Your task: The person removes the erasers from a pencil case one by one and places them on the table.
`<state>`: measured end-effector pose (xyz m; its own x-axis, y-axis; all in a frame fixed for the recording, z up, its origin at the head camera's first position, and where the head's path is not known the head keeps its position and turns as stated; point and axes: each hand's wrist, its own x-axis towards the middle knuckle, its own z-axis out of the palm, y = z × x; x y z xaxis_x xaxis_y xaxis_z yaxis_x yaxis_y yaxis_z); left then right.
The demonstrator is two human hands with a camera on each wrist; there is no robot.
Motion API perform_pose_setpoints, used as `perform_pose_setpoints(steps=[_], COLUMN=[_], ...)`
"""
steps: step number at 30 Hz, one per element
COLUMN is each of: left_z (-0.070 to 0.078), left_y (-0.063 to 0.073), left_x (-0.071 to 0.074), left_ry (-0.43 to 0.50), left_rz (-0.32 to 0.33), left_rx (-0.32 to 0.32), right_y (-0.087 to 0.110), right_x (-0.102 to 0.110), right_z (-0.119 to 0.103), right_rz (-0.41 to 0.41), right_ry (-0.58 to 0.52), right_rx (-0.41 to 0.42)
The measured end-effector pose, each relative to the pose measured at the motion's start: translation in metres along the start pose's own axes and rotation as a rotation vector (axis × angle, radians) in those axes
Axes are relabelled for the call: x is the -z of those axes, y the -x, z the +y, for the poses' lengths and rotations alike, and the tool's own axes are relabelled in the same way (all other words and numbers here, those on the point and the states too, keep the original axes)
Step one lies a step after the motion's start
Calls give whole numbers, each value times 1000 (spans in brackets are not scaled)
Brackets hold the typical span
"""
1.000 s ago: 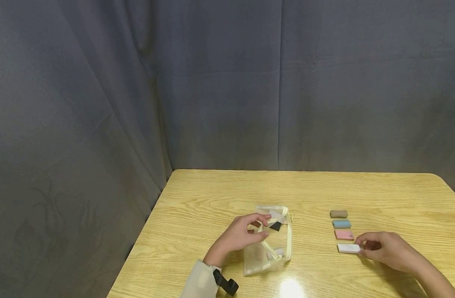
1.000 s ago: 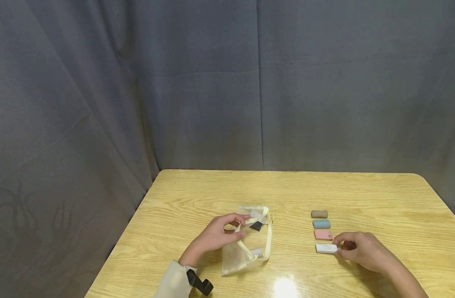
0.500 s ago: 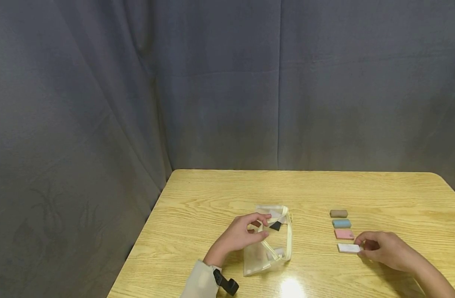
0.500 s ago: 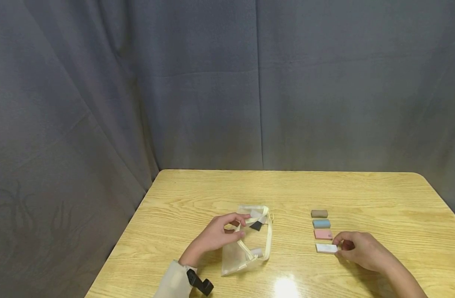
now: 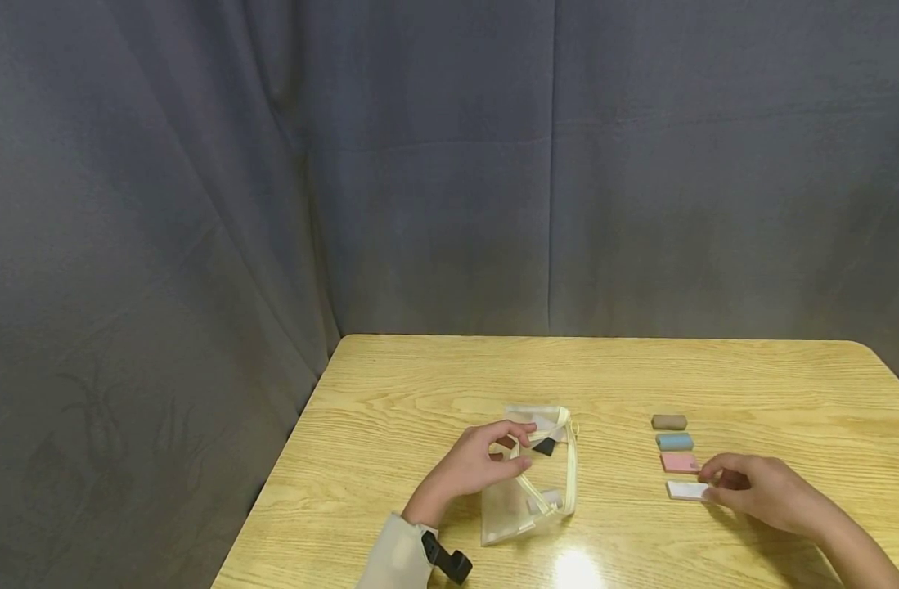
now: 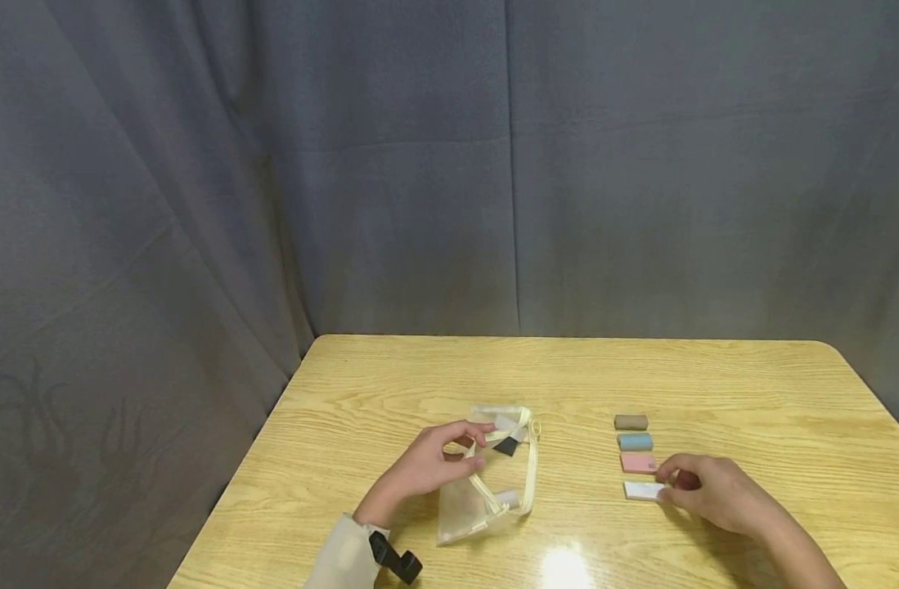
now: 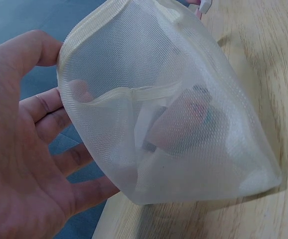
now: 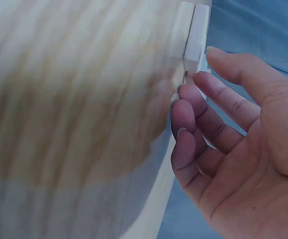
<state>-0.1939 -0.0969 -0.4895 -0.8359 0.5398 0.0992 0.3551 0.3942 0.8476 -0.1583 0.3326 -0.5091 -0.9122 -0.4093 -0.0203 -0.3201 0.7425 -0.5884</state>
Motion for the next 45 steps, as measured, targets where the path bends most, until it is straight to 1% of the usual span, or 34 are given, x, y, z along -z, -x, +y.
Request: perform_pose_setpoints(steps=[6,9,15,20,26,31,34,45], left_z=[0,0,0,0,1,0,0,0], left_y=[0,0,0,0,1,2,2,1], left_x=[-1,-1,0,0,0,0,0,0], left_ry=[2,4,-1,-5,6,15,20,37], left_rz=[-1,-4,-4,-5,-3,-7,-9,-4], left_rx=[-1,1,2,-2,2,7,13,8], right_y=[-2,-4,-9,-12,-19,-25,-28,-40], right_x=[3,5,8,10,11,9,8,2], right_z=[-6,-10,-17,-25,-36,-46,-51,-64], right_rz=[44,53,82,95,86,67,62,72], right_ry=[28,25,10,3,-17,-60,-81,-85], right_rx=[-11,-16,27,22,17,-8,-9,59])
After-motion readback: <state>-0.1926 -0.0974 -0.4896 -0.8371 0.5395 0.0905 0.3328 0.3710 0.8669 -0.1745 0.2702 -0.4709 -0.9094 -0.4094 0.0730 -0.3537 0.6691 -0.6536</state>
